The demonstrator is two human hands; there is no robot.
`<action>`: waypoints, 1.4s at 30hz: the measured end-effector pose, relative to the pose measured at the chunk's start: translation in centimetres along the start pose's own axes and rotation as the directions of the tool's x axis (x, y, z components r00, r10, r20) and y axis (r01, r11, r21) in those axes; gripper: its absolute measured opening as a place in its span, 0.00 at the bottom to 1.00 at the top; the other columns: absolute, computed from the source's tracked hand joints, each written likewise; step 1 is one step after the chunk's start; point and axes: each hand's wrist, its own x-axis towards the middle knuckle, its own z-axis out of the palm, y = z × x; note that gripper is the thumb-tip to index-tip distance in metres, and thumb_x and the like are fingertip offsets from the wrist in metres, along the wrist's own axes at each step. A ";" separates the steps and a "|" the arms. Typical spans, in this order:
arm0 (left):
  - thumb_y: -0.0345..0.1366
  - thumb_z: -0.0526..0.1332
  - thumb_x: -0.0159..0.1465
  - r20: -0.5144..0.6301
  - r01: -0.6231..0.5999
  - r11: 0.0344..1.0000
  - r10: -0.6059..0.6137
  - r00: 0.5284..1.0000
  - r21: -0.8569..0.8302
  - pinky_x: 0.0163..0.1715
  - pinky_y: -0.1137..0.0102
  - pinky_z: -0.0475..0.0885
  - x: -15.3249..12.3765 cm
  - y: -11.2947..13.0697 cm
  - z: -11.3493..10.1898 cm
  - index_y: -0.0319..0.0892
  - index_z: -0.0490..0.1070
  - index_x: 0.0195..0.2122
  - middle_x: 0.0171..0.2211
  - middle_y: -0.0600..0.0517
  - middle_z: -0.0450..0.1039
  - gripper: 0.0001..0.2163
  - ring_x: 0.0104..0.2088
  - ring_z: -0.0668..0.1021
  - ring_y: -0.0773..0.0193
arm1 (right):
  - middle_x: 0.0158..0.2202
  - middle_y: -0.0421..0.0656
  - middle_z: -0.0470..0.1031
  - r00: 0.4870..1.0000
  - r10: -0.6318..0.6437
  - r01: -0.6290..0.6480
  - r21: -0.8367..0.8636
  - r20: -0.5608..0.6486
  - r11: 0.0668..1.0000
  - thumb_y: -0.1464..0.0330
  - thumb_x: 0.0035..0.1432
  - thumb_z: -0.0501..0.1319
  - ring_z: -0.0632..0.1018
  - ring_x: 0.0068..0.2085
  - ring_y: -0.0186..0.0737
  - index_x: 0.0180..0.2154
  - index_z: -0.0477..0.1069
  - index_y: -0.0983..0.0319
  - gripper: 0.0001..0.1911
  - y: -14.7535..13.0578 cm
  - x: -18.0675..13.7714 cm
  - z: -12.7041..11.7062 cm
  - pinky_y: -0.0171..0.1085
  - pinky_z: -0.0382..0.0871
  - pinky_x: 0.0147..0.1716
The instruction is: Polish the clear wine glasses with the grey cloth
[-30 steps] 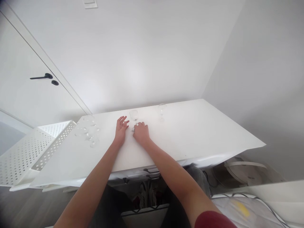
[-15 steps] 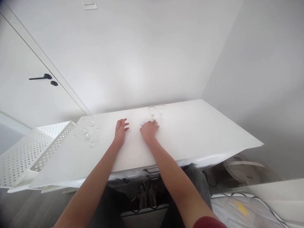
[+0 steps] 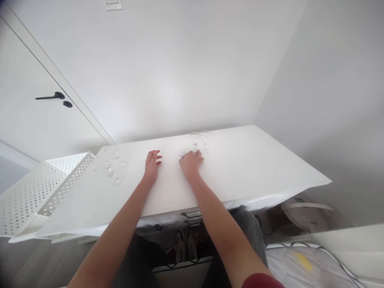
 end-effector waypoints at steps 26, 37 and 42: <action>0.46 0.59 0.70 -0.597 -0.234 0.827 0.538 0.595 0.511 0.45 0.64 0.70 -6.9 6.2 -3.1 0.46 0.61 0.47 0.38 0.52 0.62 0.12 0.38 0.70 0.63 | 0.42 0.50 0.76 0.938 -0.319 0.327 -0.036 0.132 0.945 0.68 0.66 0.54 0.77 0.40 0.45 0.45 0.71 0.62 0.10 -1.2 -0.3 0.7 0.40 0.61 0.38; 0.51 0.69 0.61 -0.741 0.107 0.883 0.312 0.595 0.458 0.60 0.51 0.68 -6.7 4.8 -10.6 0.47 0.54 0.59 0.60 0.42 0.58 0.33 0.63 0.66 0.50 | 0.41 0.48 0.76 0.939 -0.321 0.327 -0.030 0.125 0.944 0.67 0.66 0.56 0.77 0.39 0.44 0.44 0.71 0.62 0.08 -1.1 -0.1 0.9 0.40 0.59 0.37; 0.52 0.74 0.55 -0.721 0.195 0.895 0.176 0.671 0.401 0.54 0.49 0.74 -5.5 4.2 -11.2 0.49 0.48 0.64 0.63 0.38 0.58 0.43 0.61 0.71 0.45 | 0.41 0.48 0.76 0.939 -0.318 0.323 -0.017 0.132 0.946 0.68 0.66 0.55 0.77 0.39 0.44 0.44 0.71 0.62 0.08 -1.2 -0.1 0.8 0.40 0.59 0.37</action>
